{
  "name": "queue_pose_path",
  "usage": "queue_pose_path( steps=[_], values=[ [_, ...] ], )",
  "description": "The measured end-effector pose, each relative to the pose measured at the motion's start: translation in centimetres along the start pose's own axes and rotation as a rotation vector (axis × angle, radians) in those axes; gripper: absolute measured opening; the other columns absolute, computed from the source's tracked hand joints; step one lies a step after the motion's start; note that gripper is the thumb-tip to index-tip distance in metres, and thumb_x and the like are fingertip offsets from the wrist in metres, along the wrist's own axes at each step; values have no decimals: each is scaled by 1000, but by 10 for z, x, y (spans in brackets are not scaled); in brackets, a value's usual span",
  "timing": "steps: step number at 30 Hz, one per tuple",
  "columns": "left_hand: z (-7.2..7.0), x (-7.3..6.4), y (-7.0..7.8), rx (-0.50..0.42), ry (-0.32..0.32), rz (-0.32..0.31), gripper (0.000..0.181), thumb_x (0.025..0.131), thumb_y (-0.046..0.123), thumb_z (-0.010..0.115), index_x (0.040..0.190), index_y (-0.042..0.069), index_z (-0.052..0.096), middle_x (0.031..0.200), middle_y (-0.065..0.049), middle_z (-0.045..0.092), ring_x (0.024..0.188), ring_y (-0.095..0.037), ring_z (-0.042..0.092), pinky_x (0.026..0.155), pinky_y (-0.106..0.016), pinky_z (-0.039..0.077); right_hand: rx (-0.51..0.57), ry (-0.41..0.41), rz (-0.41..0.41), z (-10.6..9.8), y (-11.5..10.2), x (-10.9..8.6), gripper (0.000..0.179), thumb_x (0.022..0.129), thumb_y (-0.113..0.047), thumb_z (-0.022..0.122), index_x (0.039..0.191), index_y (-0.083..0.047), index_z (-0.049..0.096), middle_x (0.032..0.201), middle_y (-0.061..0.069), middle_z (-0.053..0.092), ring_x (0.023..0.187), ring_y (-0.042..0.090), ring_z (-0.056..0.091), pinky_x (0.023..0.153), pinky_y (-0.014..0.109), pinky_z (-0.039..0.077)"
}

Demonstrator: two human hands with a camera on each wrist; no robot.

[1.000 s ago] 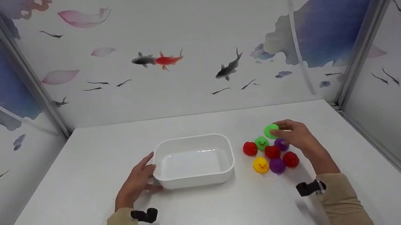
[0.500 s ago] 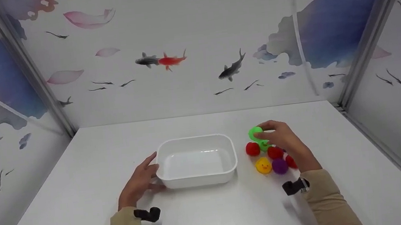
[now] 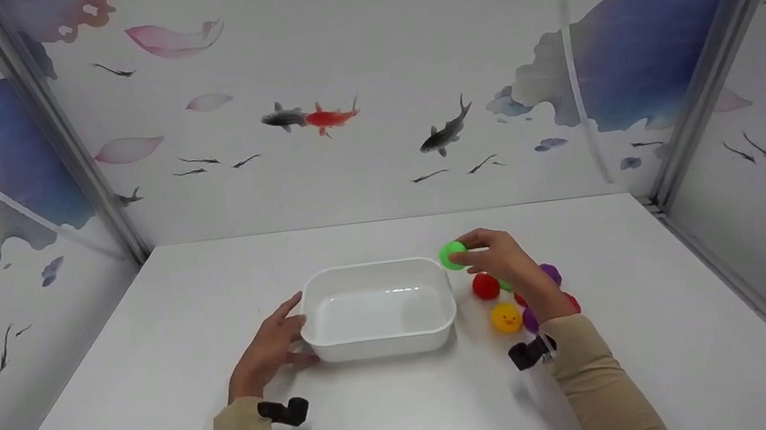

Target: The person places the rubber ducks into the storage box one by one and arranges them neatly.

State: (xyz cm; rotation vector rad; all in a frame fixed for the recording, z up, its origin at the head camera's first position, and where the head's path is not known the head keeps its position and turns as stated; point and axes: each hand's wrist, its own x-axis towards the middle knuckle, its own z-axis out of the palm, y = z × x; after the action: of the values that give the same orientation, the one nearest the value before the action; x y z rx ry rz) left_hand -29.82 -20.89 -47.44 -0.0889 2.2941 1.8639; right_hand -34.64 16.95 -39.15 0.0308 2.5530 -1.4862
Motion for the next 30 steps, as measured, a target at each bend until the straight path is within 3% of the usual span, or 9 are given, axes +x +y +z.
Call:
queue_pose_path(
  steps=[11,16,24,30],
  values=[
    [-1,1,-2,0,23,-14,56,106,25,47,159,23,29,151,-21,49,130,-40,58,86,-45,62,36,-37,-58,27,-18,12,46,92,-31,73,133,-14,61,140,12,59,119,31,64,115,48,44],
    [-1,1,-4,-52,6,-1,56,105,24,48,158,22,30,149,-21,51,128,-39,59,87,-47,61,81,-40,-72,42,-20,18,46,91,-30,73,132,-12,62,138,13,60,118,32,65,114,48,45],
    [-3,1,-4,-82,19,-19,54,105,24,49,157,22,34,149,-20,51,129,-39,58,90,-49,60,241,-85,-116,72,-26,25,48,91,-25,74,134,-8,61,135,15,62,119,29,66,111,46,48],
    [-2,1,-3,-68,14,-24,54,105,27,50,157,23,34,152,-21,49,133,-40,55,90,-48,60,306,-63,-85,92,-34,30,47,91,-23,75,134,-8,62,133,13,64,115,25,67,108,40,51]
  ],
)
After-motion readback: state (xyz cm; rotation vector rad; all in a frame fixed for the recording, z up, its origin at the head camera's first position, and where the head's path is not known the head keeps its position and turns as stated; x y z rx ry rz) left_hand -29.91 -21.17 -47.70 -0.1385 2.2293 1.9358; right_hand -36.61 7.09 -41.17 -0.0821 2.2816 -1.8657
